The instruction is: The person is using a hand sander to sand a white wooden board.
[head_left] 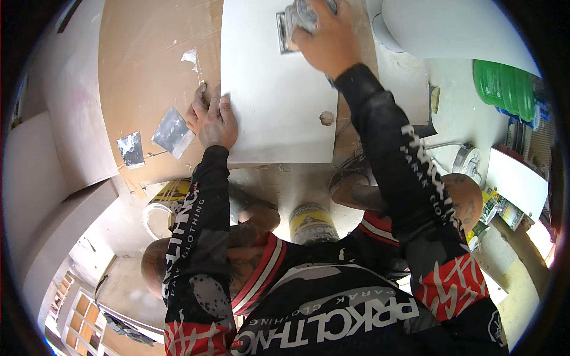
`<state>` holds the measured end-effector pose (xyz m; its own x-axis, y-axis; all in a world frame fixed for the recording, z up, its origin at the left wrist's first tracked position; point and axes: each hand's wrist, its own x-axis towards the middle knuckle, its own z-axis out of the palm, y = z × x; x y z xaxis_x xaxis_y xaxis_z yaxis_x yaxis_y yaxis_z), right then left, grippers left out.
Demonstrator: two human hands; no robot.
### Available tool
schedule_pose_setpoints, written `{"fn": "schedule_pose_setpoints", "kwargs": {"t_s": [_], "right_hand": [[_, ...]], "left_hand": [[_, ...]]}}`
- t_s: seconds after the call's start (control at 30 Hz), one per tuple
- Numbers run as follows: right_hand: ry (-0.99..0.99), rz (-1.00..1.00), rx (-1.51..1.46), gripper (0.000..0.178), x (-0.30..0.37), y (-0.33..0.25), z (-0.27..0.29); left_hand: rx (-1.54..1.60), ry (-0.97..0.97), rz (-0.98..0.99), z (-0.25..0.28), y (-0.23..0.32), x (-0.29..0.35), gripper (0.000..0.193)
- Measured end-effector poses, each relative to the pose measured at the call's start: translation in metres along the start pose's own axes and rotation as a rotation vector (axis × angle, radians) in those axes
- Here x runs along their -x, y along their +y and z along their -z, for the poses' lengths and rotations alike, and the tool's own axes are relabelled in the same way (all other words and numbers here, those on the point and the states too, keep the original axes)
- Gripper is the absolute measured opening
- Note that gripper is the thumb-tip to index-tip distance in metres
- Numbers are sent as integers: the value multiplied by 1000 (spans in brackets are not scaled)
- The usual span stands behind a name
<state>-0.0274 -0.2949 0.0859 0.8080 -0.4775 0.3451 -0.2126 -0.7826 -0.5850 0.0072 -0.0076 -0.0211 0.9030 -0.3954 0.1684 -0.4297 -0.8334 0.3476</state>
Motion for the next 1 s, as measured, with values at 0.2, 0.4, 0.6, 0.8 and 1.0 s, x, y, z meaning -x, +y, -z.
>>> {"fn": "schedule_pose_setpoints", "kwargs": {"t_s": [0.2,0.4,0.6,0.8,1.0], "right_hand": [[-66,57,19,70,13,-17,0],[-288,-155,-144,69,131,-76,37],[-428,-169,-137,70,167,-109,54],[-204,-92,-74,70,91,-65,29],[-87,-46,-71,71,-18,-4,-3]], "left_hand": [[9,21,-3,-1,-1,-2,36],[-7,13,13,-3,-2,0,36],[18,-4,25,1,1,0,37],[15,-11,19,6,4,-2,38],[22,-55,43,12,7,-2,38]]}}
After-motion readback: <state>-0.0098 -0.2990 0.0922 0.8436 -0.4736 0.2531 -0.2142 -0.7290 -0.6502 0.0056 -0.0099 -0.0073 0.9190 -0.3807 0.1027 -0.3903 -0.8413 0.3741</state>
